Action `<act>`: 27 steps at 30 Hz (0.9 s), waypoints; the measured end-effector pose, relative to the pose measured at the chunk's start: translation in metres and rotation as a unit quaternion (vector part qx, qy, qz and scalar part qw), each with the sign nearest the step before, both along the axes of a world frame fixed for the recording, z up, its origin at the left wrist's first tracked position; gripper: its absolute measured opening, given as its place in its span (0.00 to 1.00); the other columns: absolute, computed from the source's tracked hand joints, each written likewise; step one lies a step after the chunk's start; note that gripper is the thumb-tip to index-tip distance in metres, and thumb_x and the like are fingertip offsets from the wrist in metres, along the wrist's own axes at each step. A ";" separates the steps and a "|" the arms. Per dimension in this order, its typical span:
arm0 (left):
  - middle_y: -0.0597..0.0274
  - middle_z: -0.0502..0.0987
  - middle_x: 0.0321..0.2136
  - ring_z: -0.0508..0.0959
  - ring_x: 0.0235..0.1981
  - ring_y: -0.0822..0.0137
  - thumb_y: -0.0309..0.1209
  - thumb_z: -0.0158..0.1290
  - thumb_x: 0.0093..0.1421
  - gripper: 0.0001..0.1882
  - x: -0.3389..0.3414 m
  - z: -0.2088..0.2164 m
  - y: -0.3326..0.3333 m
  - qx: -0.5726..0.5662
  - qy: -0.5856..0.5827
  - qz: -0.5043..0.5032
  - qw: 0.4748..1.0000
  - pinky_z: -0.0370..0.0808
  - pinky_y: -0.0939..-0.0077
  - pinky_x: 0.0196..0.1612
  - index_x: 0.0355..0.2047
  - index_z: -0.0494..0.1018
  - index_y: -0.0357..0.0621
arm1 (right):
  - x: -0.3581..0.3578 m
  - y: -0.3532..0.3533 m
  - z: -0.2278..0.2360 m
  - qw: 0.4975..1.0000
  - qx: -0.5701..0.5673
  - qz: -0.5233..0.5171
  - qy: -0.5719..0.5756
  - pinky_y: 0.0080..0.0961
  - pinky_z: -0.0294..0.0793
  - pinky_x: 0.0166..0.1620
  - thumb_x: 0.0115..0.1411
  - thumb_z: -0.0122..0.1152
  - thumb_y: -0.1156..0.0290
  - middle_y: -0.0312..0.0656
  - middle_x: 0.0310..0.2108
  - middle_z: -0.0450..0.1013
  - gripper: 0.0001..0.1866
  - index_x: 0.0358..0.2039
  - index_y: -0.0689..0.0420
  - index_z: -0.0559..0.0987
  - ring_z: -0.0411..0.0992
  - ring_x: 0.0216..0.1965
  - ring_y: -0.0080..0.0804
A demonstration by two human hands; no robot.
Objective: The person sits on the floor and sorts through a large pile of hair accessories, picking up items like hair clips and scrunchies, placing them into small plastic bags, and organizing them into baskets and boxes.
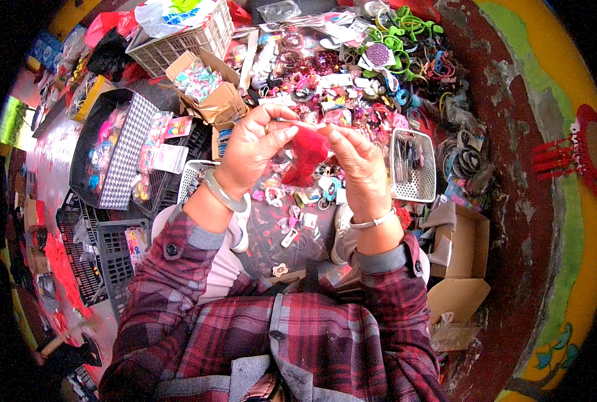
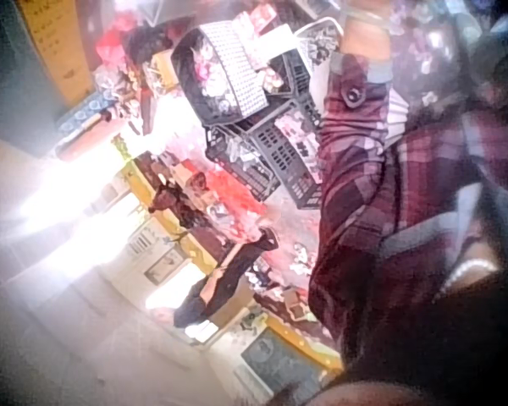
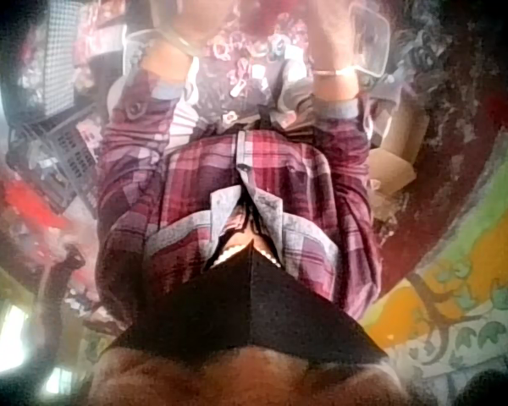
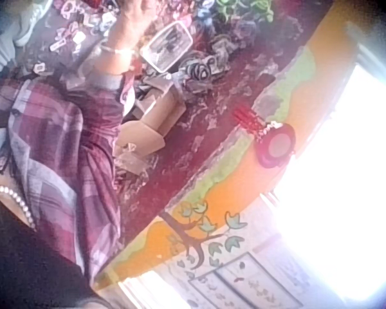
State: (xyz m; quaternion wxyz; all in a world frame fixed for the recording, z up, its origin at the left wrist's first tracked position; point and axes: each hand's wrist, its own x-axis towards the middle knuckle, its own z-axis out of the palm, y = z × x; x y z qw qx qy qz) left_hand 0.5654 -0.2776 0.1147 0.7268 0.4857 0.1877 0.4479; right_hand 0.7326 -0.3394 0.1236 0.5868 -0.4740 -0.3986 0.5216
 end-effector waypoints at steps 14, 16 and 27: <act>0.60 0.74 0.33 0.75 0.34 0.70 0.28 0.43 0.61 0.09 -0.003 0.005 -0.003 -0.087 -0.038 -0.009 0.995 0.73 0.77 0.38 0.41 0.65 0.38 | 0.001 -0.005 0.005 0.995 0.077 -0.054 -0.036 0.12 0.64 0.32 0.55 0.59 0.70 0.34 0.26 0.74 0.08 0.30 0.62 0.79 0.67 0.28 0.15; 0.60 0.74 0.34 0.76 0.34 0.69 0.28 0.43 0.61 0.10 -0.002 0.004 -0.002 -0.085 -0.038 -0.013 0.996 0.73 0.75 0.39 0.42 0.64 0.39 | 0.002 -0.005 0.005 0.994 0.081 -0.055 -0.057 0.12 0.64 0.33 0.56 0.57 0.69 0.35 0.26 0.74 0.09 0.31 0.62 0.79 0.68 0.28 0.16; 0.59 0.73 0.36 0.75 0.37 0.69 0.27 0.40 0.62 0.11 -0.004 0.002 0.000 -0.010 0.053 -0.018 0.998 0.72 0.74 0.42 0.44 0.64 0.39 | 0.002 -0.001 -0.003 0.999 0.009 -0.033 -0.040 0.17 0.66 0.37 0.56 0.57 0.68 0.35 0.30 0.74 0.12 0.37 0.61 0.76 0.69 0.33 0.20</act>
